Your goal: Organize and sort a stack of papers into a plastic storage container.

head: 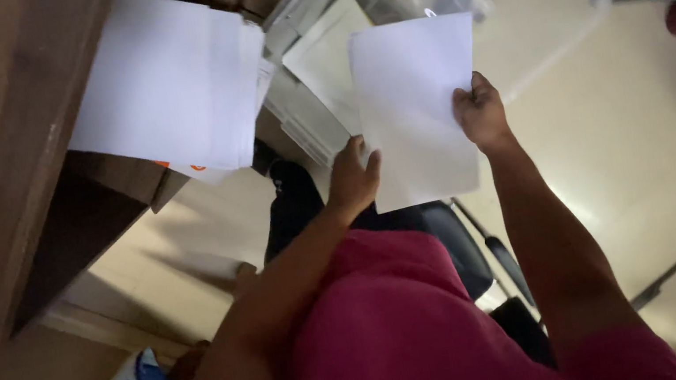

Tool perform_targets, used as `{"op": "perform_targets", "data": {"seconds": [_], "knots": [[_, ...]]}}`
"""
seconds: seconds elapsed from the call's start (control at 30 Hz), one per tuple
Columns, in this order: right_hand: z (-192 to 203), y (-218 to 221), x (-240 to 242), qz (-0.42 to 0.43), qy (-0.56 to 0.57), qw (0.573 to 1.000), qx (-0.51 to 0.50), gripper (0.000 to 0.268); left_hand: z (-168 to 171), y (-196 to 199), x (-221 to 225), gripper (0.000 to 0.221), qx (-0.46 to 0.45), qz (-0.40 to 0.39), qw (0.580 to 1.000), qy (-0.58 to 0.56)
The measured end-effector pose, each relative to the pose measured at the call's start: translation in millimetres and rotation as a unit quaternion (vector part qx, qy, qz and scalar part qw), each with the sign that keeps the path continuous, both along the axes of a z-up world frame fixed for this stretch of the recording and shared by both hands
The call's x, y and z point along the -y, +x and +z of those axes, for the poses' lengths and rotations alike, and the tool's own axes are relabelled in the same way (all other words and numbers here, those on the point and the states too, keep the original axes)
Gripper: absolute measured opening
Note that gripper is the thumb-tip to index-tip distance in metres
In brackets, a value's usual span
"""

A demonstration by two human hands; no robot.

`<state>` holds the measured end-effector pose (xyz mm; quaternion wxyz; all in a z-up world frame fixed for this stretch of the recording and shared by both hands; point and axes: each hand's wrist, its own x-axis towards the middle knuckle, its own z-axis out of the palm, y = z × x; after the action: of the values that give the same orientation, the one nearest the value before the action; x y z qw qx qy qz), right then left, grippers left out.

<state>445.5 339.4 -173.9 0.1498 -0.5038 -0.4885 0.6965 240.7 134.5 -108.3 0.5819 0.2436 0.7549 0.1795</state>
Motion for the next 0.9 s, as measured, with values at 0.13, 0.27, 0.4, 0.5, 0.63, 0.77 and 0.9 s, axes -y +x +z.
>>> {"op": "perform_targets", "data": {"seconds": [0.13, 0.27, 0.4, 0.5, 0.63, 0.77, 0.9], "knots": [[-71, -33, -36, 0.095, 0.05, 0.994, 0.035, 0.019, -43, -7, 40, 0.065, -0.213, 0.02, 0.97, 0.113], [-146, -79, -55, 0.287, 0.241, 0.909, 0.18, 0.024, -55, -22, 56, 0.089, -0.239, 0.08, 0.967, 0.031], [-286, -90, -52, 0.351, 0.376, 0.837, 0.189, 0.037, -61, -21, 43, 0.101, -0.13, 0.19, 0.972, -0.039], [-210, -148, -50, 0.301, 0.116, 0.924, 0.205, 0.034, -79, -12, 47, 0.103, -0.123, 0.18, 0.975, -0.047], [-254, -143, -56, 0.328, 0.109, 0.917, 0.198, 0.057, -90, -11, 45, 0.107, -0.113, 0.196, 0.974, -0.022], [-291, -120, -38, 0.287, 0.185, 0.897, 0.281, 0.09, -83, -10, 45, 0.109, -0.042, 0.246, 0.967, -0.057], [-257, -118, -33, 0.288, 0.041, 0.914, 0.281, 0.105, -74, -12, 41, 0.112, -0.033, 0.278, 0.96, 0.005]]}}
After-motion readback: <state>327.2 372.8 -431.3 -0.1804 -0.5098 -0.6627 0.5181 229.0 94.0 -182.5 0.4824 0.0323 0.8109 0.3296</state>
